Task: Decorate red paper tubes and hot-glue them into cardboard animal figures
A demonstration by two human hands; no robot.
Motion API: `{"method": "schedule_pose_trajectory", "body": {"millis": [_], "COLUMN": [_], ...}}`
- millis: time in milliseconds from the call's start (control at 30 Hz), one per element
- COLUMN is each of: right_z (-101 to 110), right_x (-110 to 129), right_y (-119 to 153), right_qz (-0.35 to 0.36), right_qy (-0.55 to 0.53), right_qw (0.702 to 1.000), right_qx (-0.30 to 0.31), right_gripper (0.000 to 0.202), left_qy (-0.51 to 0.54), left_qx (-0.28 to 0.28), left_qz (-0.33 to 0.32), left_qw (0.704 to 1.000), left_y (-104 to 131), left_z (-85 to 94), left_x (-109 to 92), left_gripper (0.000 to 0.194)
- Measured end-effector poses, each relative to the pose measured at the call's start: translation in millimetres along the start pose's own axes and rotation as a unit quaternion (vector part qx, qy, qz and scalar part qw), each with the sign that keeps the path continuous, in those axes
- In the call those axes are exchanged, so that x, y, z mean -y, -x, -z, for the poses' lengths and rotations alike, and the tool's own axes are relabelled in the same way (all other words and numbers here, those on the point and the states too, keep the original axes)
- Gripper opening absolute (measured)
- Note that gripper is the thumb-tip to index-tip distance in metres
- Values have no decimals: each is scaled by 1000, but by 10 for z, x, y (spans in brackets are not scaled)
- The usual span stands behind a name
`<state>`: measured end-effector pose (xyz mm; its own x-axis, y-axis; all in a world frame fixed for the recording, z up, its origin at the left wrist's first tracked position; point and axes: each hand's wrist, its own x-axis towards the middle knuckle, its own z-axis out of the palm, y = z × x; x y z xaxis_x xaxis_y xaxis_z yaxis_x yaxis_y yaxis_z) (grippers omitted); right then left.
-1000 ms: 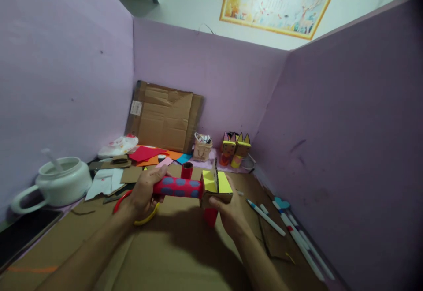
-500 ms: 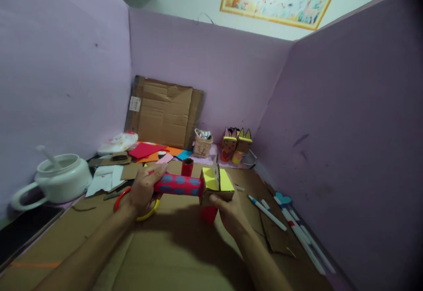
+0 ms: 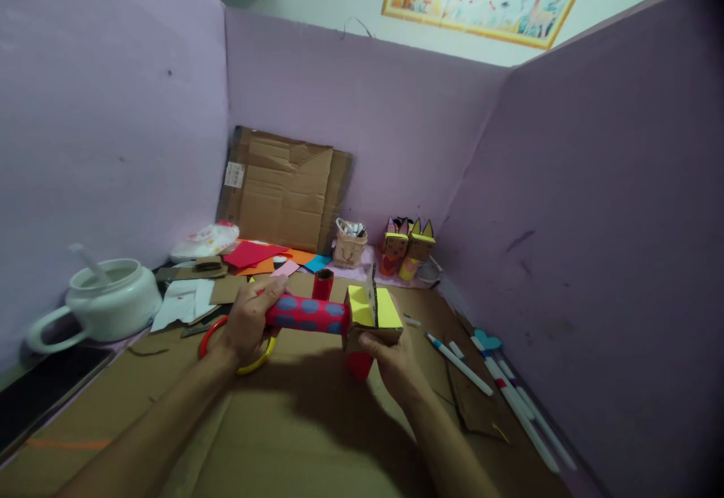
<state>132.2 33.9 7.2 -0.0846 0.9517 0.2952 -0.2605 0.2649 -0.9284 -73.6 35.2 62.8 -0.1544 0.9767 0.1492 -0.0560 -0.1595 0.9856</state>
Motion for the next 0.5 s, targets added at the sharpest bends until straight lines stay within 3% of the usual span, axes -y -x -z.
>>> {"method": "schedule_pose_trajectory", "body": {"millis": [300, 500], "right_z": [28, -7], "right_x": [-26, 97], "right_y": [0, -64], "right_qz": [-1, -1], "right_qy": [-4, -78], "right_qw": [1000, 997], "right_qx": [-4, -16], "right_gripper": [64, 69], "left_qy": [10, 68], "left_qx": [0, 48], "left_qz": [5, 49], "left_qw": [1000, 995], "left_y": [5, -46], "left_z": [-2, 69], "left_x": [8, -11], "left_gripper": [37, 45]}}
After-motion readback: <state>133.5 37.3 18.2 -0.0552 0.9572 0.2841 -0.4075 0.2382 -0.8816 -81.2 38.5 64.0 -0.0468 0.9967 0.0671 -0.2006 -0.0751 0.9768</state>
